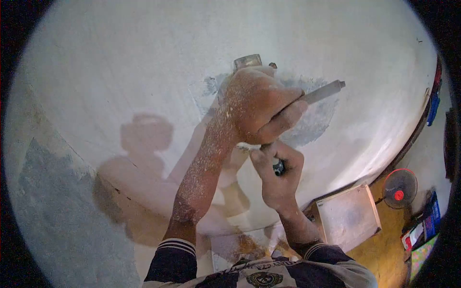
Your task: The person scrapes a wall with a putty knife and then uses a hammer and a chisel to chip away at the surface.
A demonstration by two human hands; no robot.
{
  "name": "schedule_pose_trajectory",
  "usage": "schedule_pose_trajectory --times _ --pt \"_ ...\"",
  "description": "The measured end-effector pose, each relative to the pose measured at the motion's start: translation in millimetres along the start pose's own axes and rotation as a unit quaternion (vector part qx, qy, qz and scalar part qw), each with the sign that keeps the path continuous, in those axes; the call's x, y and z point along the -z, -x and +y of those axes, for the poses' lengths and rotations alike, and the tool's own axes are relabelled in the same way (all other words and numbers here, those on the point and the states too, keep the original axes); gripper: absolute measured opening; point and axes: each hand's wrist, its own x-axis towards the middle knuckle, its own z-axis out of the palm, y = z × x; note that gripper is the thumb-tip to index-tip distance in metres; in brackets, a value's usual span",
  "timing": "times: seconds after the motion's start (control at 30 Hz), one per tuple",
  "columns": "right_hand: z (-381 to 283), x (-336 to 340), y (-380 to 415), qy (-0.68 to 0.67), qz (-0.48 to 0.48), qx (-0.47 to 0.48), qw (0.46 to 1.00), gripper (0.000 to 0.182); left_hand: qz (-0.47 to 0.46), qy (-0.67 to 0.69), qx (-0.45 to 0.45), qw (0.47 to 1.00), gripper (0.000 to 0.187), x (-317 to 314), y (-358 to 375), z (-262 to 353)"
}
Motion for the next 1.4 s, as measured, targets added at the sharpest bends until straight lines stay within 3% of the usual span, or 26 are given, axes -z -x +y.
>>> schedule_pose_trajectory --times 0.2,0.3,0.4,0.5,0.67,0.9,1.0,1.3,1.4 --pt "-9.7 0.3 14.3 -0.039 -0.023 -0.003 0.999 0.027 0.008 0.021 -0.004 1.000 0.030 1.7 8.0 7.4" --pt "-11.4 2.7 8.0 -0.036 -0.018 -0.013 0.999 0.028 0.005 -0.067 0.035 0.997 0.029 -4.3 2.3 8.8" --pt "-22.9 22.8 16.9 -0.040 -0.051 -0.024 0.998 0.028 0.060 -0.011 0.011 0.998 0.029 -14.7 5.3 25.6" --pt "-11.9 11.4 5.2 -0.029 -0.031 0.002 0.999 0.028 0.027 -0.042 0.030 0.998 0.029 -6.0 1.1 15.6" --pt "-30.5 20.0 15.2 -0.052 -0.044 -0.056 0.996 0.032 0.042 -0.005 0.069 0.997 0.031 -12.1 5.6 29.9" --pt "-27.9 29.0 17.3 -0.018 -0.046 -0.023 0.999 0.025 0.047 -0.011 0.073 0.996 0.031 -13.1 3.3 35.9" --pt "-26.7 43.7 36.2 -0.049 -0.051 -0.003 0.998 0.024 0.058 -0.016 0.024 0.998 0.028 -27.0 2.3 53.2" --pt "-3.1 60.9 58.2 -0.027 -0.065 0.013 0.997 0.025 -0.002 -0.014 0.029 0.999 0.026 -46.4 13.3 65.4" --pt "-3.5 43.1 31.4 0.007 -0.024 -0.051 0.998 0.024 0.053 -0.070 0.035 0.996 0.025 -47.0 11.7 40.5"
